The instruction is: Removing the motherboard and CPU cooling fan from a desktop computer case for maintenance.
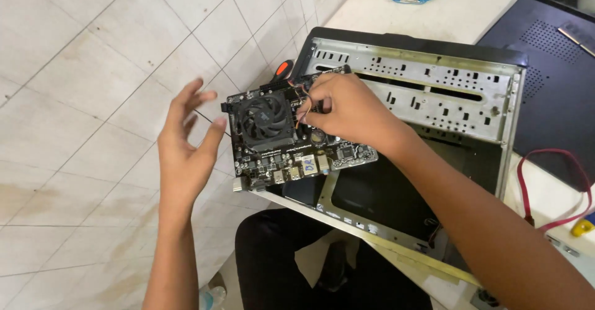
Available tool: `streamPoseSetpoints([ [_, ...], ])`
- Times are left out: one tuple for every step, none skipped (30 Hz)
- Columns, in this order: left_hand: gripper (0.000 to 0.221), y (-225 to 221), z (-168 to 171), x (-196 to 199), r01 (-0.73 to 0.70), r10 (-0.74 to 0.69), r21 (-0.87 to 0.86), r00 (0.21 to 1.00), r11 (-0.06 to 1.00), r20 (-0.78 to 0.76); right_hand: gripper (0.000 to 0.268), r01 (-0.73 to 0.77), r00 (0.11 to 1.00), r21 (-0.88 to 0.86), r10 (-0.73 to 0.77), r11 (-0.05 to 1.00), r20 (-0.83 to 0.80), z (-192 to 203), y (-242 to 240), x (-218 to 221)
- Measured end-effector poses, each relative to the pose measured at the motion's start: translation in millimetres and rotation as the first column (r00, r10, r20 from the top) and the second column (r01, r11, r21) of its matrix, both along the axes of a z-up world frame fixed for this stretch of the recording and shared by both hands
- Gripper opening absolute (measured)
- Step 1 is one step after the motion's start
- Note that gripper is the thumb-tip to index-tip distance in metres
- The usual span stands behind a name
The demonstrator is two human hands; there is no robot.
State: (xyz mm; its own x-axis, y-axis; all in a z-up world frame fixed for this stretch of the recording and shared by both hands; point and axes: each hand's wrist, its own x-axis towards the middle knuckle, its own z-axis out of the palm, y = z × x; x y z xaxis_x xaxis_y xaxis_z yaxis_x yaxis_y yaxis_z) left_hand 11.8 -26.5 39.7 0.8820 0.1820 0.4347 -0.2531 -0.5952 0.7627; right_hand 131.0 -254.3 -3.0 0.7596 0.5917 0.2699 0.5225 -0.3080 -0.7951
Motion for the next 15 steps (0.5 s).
streamPoseSetpoints([
  [0.053,-8.1,7.3,3.6,0.051,-0.058,0.131,0.997,0.99,0.05,0.012,0.003,1.0,0.005,-0.003,1.0,-0.015,-1.4,-0.2,-0.6],
  [0.047,-15.9,14.5,6.9,0.096,-0.124,0.262,0.988,0.96,0.092,0.012,0.006,1.0,0.009,-0.006,1.0,-0.029,-2.7,0.0,-1.5],
  [0.047,-24.9,14.3,14.3,0.091,-0.12,0.269,0.988,0.959,0.093,0.012,0.002,1.0,0.016,-0.002,1.0,-0.027,-0.1,-1.4,-2.5],
  [0.045,-33.5,14.2,21.5,0.152,-0.164,0.384,0.987,0.911,-0.003,0.013,0.003,1.0,0.004,-0.003,1.0,-0.03,2.4,-2.5,-3.9],
  [0.044,-41.9,13.8,28.8,0.218,-0.192,0.487,0.976,0.846,-0.104,0.015,0.003,0.999,-0.008,-0.003,1.0,-0.032,5.0,-3.4,-5.1],
  [0.044,-42.1,9.2,34.7,0.212,-0.187,0.493,0.977,0.844,-0.102,0.015,-0.002,1.0,-0.001,0.002,1.0,-0.028,5.5,-3.2,-4.6],
  [0.046,-43.3,3.0,40.2,0.2,-0.137,0.501,0.977,0.842,-0.161,0.015,0.005,1.0,0.008,-0.005,1.0,-0.024,4.1,-4.3,-5.5],
  [0.047,-44.5,-3.8,46.0,0.189,-0.086,0.509,0.972,0.84,-0.219,0.016,0.012,1.0,0.018,-0.012,1.0,-0.02,2.3,-5.6,-6.0],
  [0.047,-43.9,-8.6,47.3,0.189,-0.083,0.511,0.971,0.838,-0.223,0.016,0.01,1.0,0.021,-0.01,1.0,-0.024,2.6,-7.6,-5.1],
  [0.046,-43.3,-13.0,48.5,0.156,-0.041,0.508,0.972,0.847,-0.23,0.016,0.014,1.0,0.052,-0.013,0.999,-0.006,3.3,-9.6,-4.3],
  [0.046,-42.6,-16.3,50.9,0.125,-0.004,0.507,0.972,0.853,-0.234,0.016,0.022,1.0,0.085,-0.023,0.996,0.015,5.2,-11.9,-3.2],
  [0.046,-43.1,-18.4,51.7,0.129,-0.006,0.511,0.972,0.85,-0.235,0.016,0.025,1.0,0.09,-0.027,0.996,0.013,2.4,-15.1,-1.7],
  [0.048,-43.1,-19.0,52.0,0.105,0.032,0.518,0.968,0.849,-0.248,0.015,0.079,0.997,0.053,-0.08,0.995,0.011,1.8,-17.3,0.3],
  [0.05,-42.7,-18.4,51.8,0.081,0.069,0.525,0.963,0.847,-0.261,0.015,0.133,0.991,0.017,-0.133,0.991,0.011,2.4,-19.2,1.8],
  [0.05,-44.6,-16.4,51.2,0.074,0.071,0.531,0.966,0.844,-0.247,0.015,0.132,0.991,0.025,-0.132,0.991,0.024,9.9,-27.3,-2.6],
])
